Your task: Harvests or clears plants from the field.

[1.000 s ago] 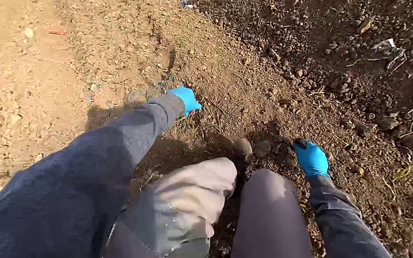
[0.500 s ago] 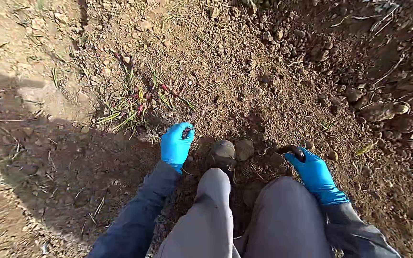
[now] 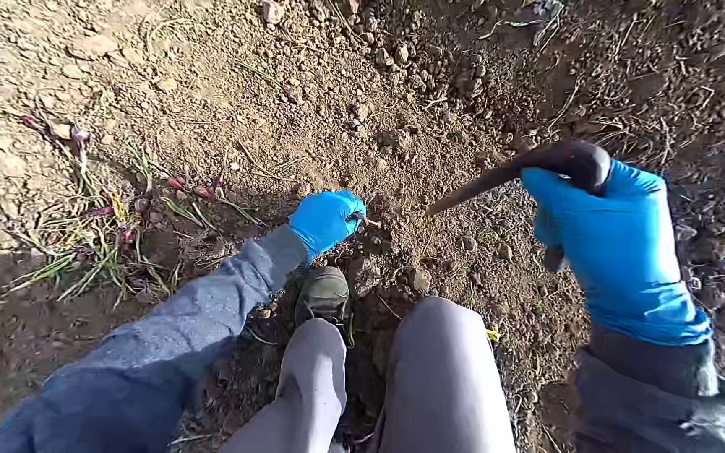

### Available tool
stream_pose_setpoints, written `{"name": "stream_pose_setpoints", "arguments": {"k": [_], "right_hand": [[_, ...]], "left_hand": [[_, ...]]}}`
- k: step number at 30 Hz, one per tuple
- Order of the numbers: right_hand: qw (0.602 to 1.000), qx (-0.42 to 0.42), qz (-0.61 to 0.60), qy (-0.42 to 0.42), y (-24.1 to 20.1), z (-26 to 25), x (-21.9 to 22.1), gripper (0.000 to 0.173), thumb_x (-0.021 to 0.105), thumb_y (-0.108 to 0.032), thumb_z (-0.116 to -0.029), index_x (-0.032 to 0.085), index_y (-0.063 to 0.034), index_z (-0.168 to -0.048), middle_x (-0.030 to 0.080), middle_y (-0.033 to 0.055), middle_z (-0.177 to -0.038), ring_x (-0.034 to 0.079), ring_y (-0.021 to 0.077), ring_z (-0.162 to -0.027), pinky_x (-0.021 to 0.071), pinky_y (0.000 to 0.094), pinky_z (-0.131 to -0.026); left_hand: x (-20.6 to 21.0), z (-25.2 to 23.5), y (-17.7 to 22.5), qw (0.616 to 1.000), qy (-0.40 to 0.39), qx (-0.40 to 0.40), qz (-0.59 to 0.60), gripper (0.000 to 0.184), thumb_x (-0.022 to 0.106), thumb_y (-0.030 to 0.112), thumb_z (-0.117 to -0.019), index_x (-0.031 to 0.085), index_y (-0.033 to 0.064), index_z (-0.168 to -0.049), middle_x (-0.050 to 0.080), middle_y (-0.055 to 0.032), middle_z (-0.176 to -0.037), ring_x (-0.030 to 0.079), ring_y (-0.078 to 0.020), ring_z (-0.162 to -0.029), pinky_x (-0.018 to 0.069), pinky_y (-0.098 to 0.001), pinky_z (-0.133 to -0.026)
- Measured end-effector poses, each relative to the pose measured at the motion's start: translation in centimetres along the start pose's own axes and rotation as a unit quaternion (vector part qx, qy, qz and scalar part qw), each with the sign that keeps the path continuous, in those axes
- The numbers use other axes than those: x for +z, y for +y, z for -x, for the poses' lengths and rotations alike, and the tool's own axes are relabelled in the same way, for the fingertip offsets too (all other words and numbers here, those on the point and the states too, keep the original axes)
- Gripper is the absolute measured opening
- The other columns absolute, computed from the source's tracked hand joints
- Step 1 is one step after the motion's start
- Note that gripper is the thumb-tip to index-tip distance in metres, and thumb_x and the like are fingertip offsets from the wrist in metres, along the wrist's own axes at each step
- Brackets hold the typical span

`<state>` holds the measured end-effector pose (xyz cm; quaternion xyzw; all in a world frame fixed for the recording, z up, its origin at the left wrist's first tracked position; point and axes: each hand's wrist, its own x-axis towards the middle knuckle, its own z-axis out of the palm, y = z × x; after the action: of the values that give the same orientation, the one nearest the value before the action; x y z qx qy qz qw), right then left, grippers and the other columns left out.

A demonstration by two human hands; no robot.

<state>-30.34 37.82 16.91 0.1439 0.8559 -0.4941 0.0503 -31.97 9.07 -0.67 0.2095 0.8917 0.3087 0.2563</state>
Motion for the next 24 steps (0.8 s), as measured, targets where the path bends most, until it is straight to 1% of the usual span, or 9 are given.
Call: {"name": "stream_pose_setpoints", "arguments": {"k": [4,5,9,12,15,17,19,21,24], "right_hand": [[0.984,0.125,0.076,-0.101,12.4,-0.1,8.5,0.021,0.074,-0.033,-0.0957,0.075,-0.0134,-0.105,0.07,0.0052,-0.081,0.063,0.0179,-0.068,0.0528,0.0462,-0.065],[0.982,0.129,0.082,-0.112,13.2,0.7,9.0,0.022,0.074,-0.033,-0.0965,0.074,-0.013,-0.105,0.068,0.0065,-0.08,0.062,0.0194,-0.068,0.0511,0.0464,-0.063],[0.983,0.136,0.06,-0.108,14.2,2.6,8.4,0.021,0.073,-0.029,-0.0975,0.074,-0.0156,-0.113,0.072,0.0045,-0.088,0.066,0.0169,-0.074,0.0542,0.0434,-0.068],[0.986,0.134,0.037,-0.096,13.8,3.9,7.2,0.018,0.074,-0.026,-0.0973,0.073,-0.0167,-0.112,0.068,0.003,-0.079,0.058,0.0135,-0.06,0.0493,0.0355,-0.056],[0.991,0.111,0.043,-0.067,8.9,4.9,2.6,0.015,0.073,-0.023,-0.098,0.076,-0.0202,-0.112,0.062,0.0008,-0.068,0.045,0.0105,-0.045,0.0385,0.0277,-0.042],[0.997,0.071,0.017,-0.028,5.4,5.1,-1.3,0.012,0.074,-0.02,-0.0965,0.077,-0.019,-0.109,0.065,-0.0018,-0.07,0.048,0.0073,-0.045,0.0411,0.0233,-0.04],[0.999,0.033,-0.002,0.015,3.9,5.2,-3.9,0.016,0.073,-0.017,-0.0966,0.076,-0.0158,-0.112,0.069,-0.0026,-0.077,0.053,0.005,-0.05,0.048,0.0223,-0.044],[0.998,0.047,0.008,0.045,4.6,5.1,-4.0,0.015,0.073,-0.017,-0.0962,0.076,-0.0167,-0.111,0.069,-0.0031,-0.076,0.053,0.0053,-0.05,0.0476,0.0231,-0.044],[0.988,0.123,0.087,0.015,11.0,4.2,0.5,0.01,0.075,-0.025,-0.0964,0.076,-0.0191,-0.104,0.068,0.0,-0.074,0.057,0.0127,-0.055,0.0488,0.0357,-0.051]], "left_hand": [[-1.7,-2.3,0.7,0.998,0.03,0.019,0.061,0.013,0.072,0.016,-0.0941,0.081,0.0188,-0.103,0.077,-0.0015,-0.108,0.072,-0.0168,-0.102,0.0581,-0.0492,-0.092],[-2.4,-3.1,1.1,0.998,0.028,0.031,0.05,0.012,0.072,0.017,-0.0942,0.081,0.0201,-0.102,0.077,-0.0003,-0.108,0.072,-0.0156,-0.102,0.0584,-0.0486,-0.092],[-4.2,-5.2,4.0,0.998,0.018,0.045,0.029,0.013,0.072,0.018,-0.0931,0.081,0.0207,-0.102,0.076,-0.0006,-0.109,0.072,-0.0169,-0.101,0.0576,-0.0503,-0.089],[-3.4,-6.2,7.1,0.996,0.019,0.082,-0.013,0.013,0.071,0.017,-0.092,0.08,0.0212,-0.1,0.076,-0.0004,-0.107,0.072,-0.019,-0.1,0.0583,-0.051,-0.083],[0.8,-6.5,9.1,0.979,-0.109,0.117,-0.123,0.014,0.065,0.012,-0.0966,0.077,0.0133,-0.103,0.073,-0.0097,-0.105,0.072,-0.0313,-0.094,0.0581,-0.0566,-0.075],[4.2,-5.9,9.0,0.959,-0.198,0.093,-0.18,0.013,0.059,0.007,-0.1,0.071,0.0053,-0.104,0.07,-0.0158,-0.101,0.07,-0.0366,-0.093,0.0569,-0.0565,-0.078],[5.3,-5.5,7.9,0.966,-0.191,0.074,-0.155,0.018,0.058,0.012,-0.1023,0.072,0.0098,-0.114,0.07,-0.0139,-0.108,0.07,-0.0346,-0.098,0.0562,-0.0552,-0.085],[4.3,-5.1,6.7,0.978,-0.142,0.093,-0.122,0.027,0.06,0.016,-0.1002,0.075,0.021,-0.123,0.071,-0.0077,-0.118,0.071,-0.03,-0.099,0.0583,-0.0552,-0.082],[1.6,-6.3,7.4,0.991,-0.076,0.057,-0.096,0.023,0.062,0.022,-0.101,0.077,0.0219,-0.118,0.073,-0.0051,-0.118,0.073,-0.0283,-0.101,0.0586,-0.0579,-0.08]]}}
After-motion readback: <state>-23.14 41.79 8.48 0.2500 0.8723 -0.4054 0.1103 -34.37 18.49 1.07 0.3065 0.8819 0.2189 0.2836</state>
